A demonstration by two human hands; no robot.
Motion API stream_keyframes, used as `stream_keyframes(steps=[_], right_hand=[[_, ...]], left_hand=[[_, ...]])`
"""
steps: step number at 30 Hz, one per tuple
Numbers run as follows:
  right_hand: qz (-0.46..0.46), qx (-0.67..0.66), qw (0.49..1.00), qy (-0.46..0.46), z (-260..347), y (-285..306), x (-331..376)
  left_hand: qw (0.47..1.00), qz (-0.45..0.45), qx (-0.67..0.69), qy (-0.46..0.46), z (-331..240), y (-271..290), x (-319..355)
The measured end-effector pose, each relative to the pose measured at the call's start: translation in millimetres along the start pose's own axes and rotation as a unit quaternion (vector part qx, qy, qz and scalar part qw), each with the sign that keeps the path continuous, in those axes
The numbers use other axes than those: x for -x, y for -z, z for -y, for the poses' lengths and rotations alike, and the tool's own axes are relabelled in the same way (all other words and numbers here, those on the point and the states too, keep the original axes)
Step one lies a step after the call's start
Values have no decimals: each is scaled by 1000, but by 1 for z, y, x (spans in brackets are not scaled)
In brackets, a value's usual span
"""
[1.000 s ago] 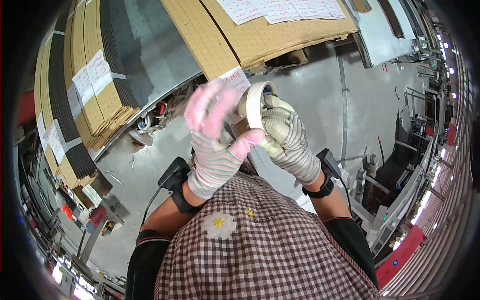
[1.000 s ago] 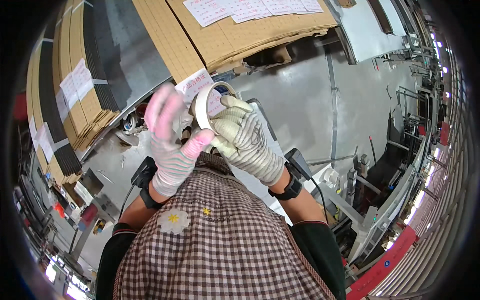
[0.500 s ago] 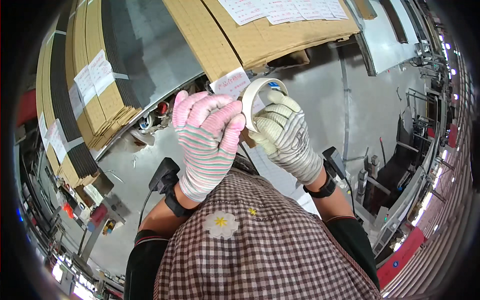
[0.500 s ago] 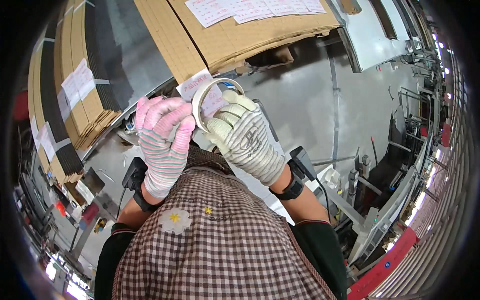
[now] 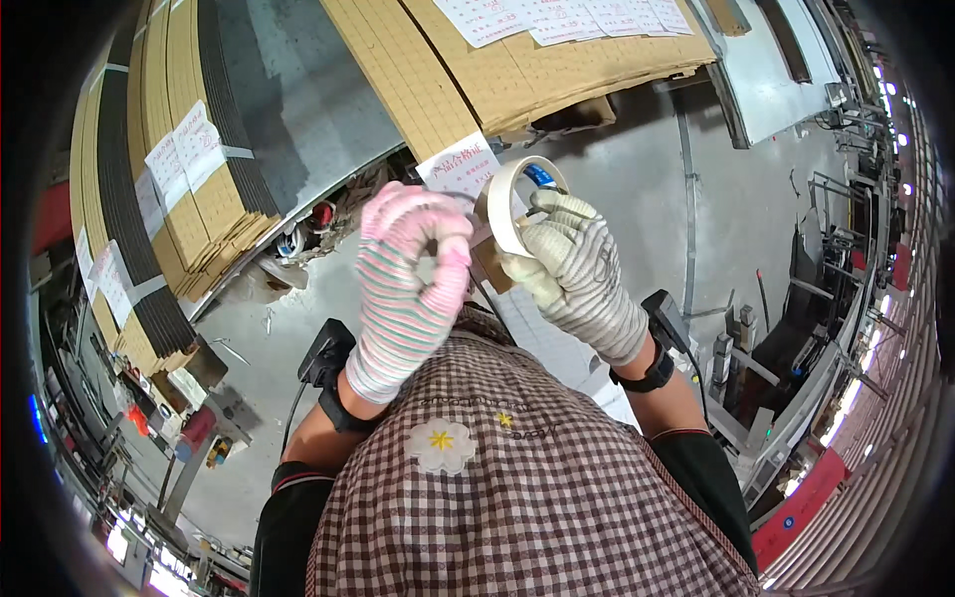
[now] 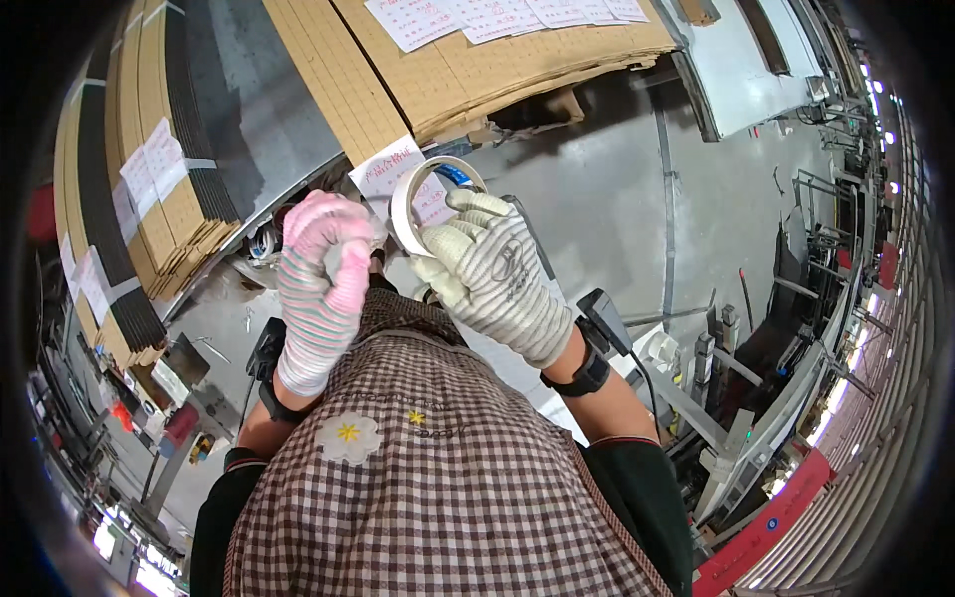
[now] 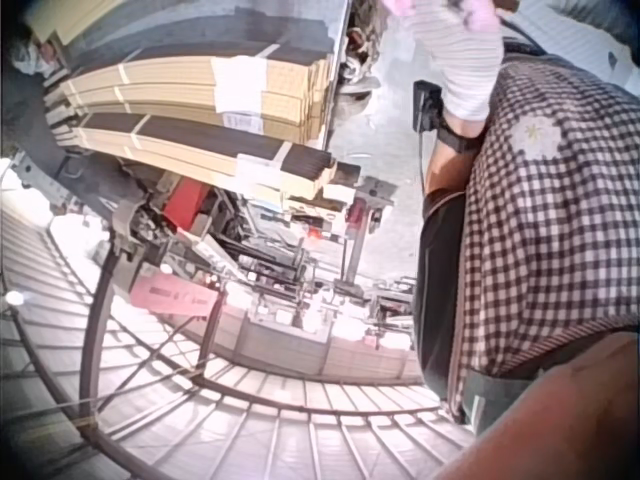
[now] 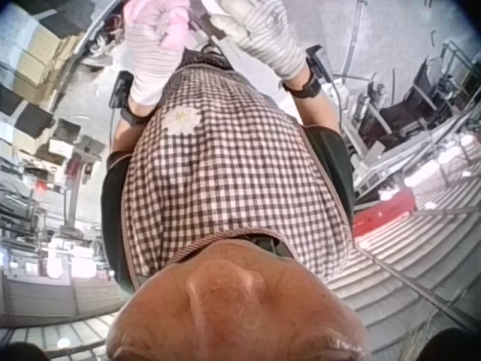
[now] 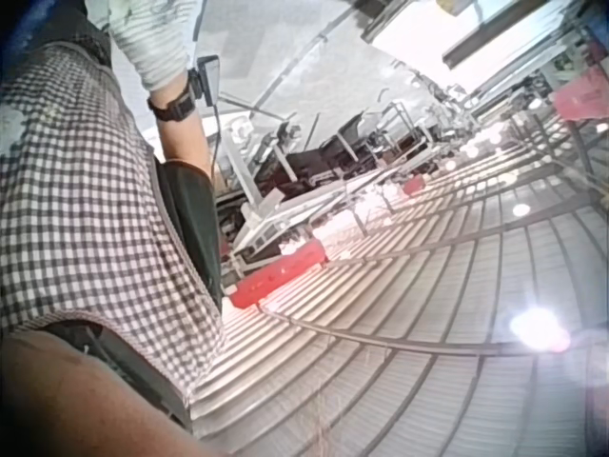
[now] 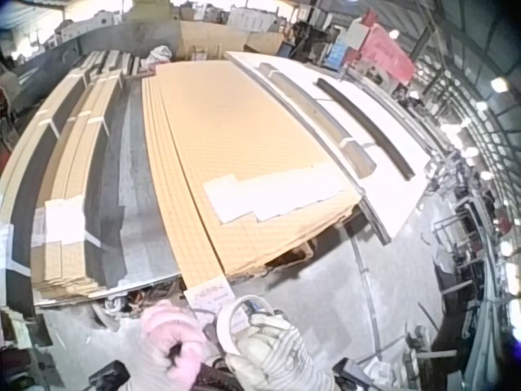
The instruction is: Taping product quality certificates onto stacks of wooden boards in a factory.
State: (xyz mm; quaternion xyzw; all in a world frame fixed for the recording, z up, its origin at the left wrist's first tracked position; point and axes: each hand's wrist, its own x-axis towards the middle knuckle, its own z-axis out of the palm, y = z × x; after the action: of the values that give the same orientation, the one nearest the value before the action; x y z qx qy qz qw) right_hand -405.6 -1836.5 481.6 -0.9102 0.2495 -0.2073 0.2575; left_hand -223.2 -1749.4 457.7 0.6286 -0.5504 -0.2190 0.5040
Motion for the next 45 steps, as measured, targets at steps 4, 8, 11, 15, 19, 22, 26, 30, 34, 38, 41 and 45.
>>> stream_keyframes(steps=[4,8,11,15,19,22,26,30,34,38,41,45], right_hand=[[-20,-19,1000,14,0,-5,3],[-12,44,998,35,4,-9,4],[-5,77,996,44,7,-6,4],[7,92,994,63,12,-3,5],[2,66,997,50,16,-4,6],[-4,48,998,30,16,-5,8],[-7,-37,999,-36,12,-4,12],[52,-344,926,-144,8,1,18],[120,-505,821,-237,11,3,22],[74,-577,732,-356,20,4,19],[57,-507,764,-395,26,7,13],[49,-530,750,-394,33,9,9]], left_hand=[[999,15,-52,2,-2,3,0],[991,73,-106,-23,-3,8,-5],[988,103,-110,-33,-2,13,-8],[985,120,-117,-41,0,13,-11],[986,84,-125,-68,2,5,-11],[983,23,-140,-118,-1,2,-10],[995,10,-55,-80,-3,4,-5],[956,-20,261,135,3,2,-4],[946,136,290,56,16,3,-12],[943,219,249,16,20,9,-19],[950,243,195,-21,15,10,-19],[956,230,174,-45,15,8,-19]])
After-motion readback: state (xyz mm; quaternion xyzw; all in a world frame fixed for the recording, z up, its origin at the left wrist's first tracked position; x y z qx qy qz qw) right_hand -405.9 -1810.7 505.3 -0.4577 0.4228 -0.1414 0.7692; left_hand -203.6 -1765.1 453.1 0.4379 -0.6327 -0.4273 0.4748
